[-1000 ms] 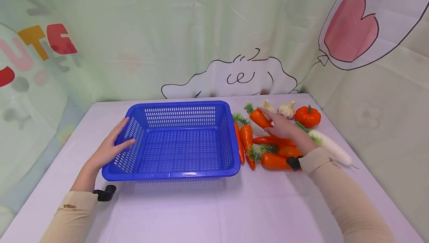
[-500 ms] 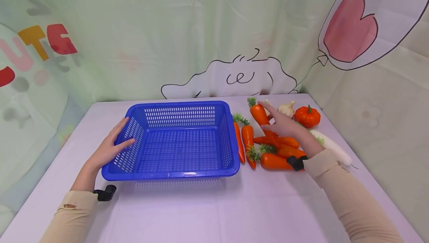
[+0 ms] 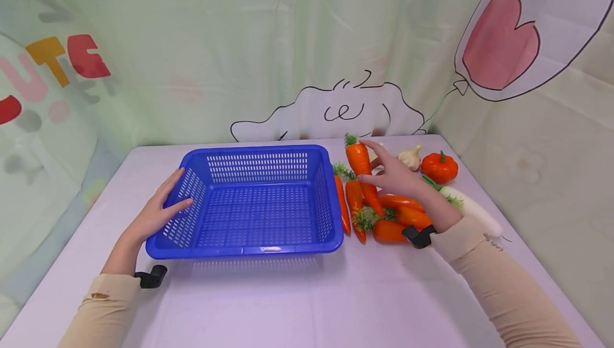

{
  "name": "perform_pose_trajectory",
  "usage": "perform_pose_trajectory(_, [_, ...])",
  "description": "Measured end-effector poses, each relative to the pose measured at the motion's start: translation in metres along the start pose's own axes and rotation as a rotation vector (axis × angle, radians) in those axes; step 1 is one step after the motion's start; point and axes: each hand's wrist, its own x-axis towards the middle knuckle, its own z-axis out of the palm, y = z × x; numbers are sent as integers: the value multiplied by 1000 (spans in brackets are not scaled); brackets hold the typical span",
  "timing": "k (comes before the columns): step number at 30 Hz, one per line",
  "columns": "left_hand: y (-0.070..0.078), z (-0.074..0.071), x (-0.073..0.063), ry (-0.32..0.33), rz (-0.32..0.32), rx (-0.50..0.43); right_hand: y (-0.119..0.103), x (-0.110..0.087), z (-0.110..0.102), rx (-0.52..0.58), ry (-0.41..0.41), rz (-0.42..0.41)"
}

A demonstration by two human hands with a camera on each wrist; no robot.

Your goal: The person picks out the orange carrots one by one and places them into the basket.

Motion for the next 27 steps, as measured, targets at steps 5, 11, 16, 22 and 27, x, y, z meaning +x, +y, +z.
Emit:
perform_pose_trajectory(5, [2, 0, -1, -9, -3, -5, -12, 3, 7, 15, 10, -13])
perform_pose_trajectory(11, [0, 0, 0, -2, 2, 3, -27, 7, 19, 65, -5, -17])
perform_pose_trajectory(16, [-4, 1, 2, 4, 0, 8, -43, 13, 28, 123, -14, -17])
perform_pose_trajectory(22, [-5, 2, 2, 3, -7, 0, -61, 22, 39, 212, -52, -13])
perform_pose_trajectory(27, [-4, 2, 2, 0, -7, -7, -74, 28, 48, 254, -90, 8])
